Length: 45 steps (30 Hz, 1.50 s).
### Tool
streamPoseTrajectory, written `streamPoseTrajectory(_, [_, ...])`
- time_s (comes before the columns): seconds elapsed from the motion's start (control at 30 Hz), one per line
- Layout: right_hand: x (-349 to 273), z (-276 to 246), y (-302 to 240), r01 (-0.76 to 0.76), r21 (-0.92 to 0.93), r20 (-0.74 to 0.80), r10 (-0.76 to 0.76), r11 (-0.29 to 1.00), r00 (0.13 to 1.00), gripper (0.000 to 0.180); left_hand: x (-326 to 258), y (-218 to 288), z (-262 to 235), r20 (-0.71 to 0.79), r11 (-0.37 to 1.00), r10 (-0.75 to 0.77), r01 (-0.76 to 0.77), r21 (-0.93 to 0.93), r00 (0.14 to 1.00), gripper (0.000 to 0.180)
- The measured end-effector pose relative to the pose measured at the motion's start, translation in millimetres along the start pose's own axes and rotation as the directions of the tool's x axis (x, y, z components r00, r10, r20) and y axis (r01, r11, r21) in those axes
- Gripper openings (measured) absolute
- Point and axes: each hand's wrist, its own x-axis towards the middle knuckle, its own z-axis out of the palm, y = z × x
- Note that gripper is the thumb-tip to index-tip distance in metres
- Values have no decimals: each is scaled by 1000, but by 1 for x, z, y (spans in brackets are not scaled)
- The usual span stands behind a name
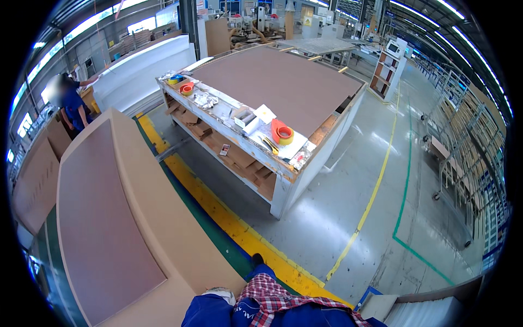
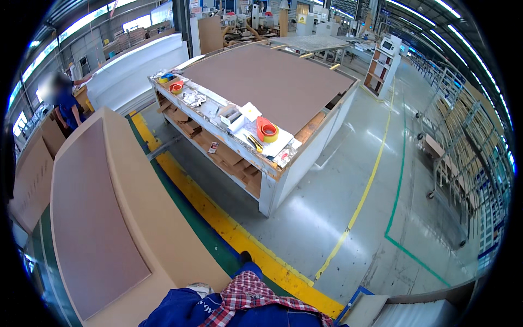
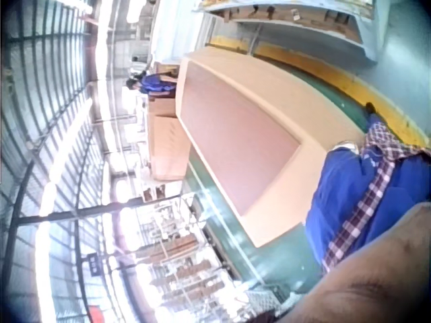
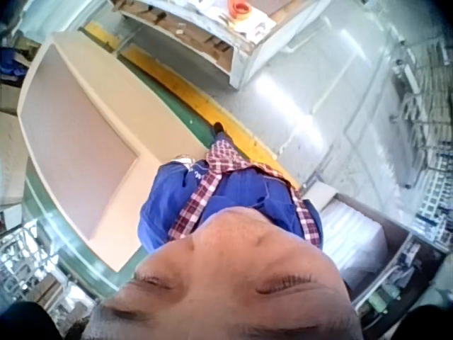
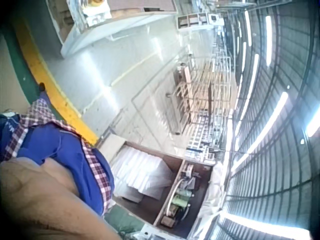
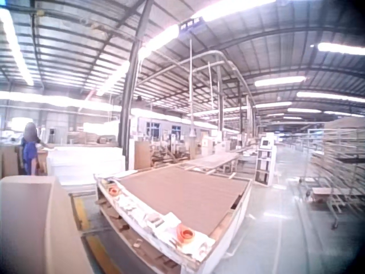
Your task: The person carries a large flat cardboard sheet to a workbench, places it down, and then folds the flaps to form a box shape. They use a red marker to draw lines along the edges of the flaps while another worker assists by holding the sheet steady.
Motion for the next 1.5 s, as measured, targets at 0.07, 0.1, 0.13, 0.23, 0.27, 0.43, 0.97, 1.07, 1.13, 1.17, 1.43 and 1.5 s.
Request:
streamPoseTrajectory(0.07, [22, 3, -26, 139, -106, 12, -139, 985, 990, 33, 22, 3, -9, 25, 995, -3, 5, -104, 1000, 57])
streamPoseTrajectory(0.1, [43, -6, -37, 97, -89, 93, -88, 991, 992, 34, 33, 2, -15, 36, 988, -4, 9, -156, 999, 56])
streamPoseTrajectory(0.13, [62, -17, -49, 51, -80, 173, -37, 995, 984, 35, 44, 1, -20, 45, 978, -10, 19, -209, 999, 56])
streamPoseTrajectory(0.23, [146, -72, -78, -58, -55, 285, 72, 997, 956, 33, 73, -14, -38, 79, 924, -27, 55, -379, 997, 54])
streamPoseTrajectory(0.27, [174, -88, -91, 15, -19, 312, -9, 1000, 950, 34, 80, -20, -45, 87, 899, -33, 67, -432, 996, 53])
streamPoseTrajectory(0.43, [307, -137, -198, 357, 19, 180, -354, 934, 918, 31, 116, -31, -82, 90, 795, -39, 85, -600, 995, 50])
streamPoseTrajectory(0.97, [513, -106, -434, 665, 198, 485, -661, 720, 572, 22, 210, -28, -171, 126, 364, -194, 190, -912, 973, 43])
streamPoseTrajectory(1.07, [574, -126, -494, 747, 211, 333, -764, 631, 552, 18, 217, -48, -209, 148, 250, -275, 220, -943, 950, 43])
streamPoseTrajectory(1.13, [612, -140, -528, 770, 217, 273, -794, 600, 543, 17, 231, -60, -228, 149, 166, -308, 208, -964, 940, 42])
streamPoseTrajectory(1.17, [631, -147, -543, 776, 204, 263, -797, 596, 543, 16, 240, -65, -236, 146, 125, -319, 194, -973, 936, 42])
streamPoseTrajectory(1.43, [706, -136, -643, 844, 131, 406, -805, 520, 433, 25, 308, -73, -296, 47, 61, -378, 76, -995, 925, 40])
streamPoseTrajectory(1.5, [710, -122, -665, 851, 162, 456, -803, 499, 384, 31, 321, -85, -320, 116, 46, -397, 145, -988, 911, 38])
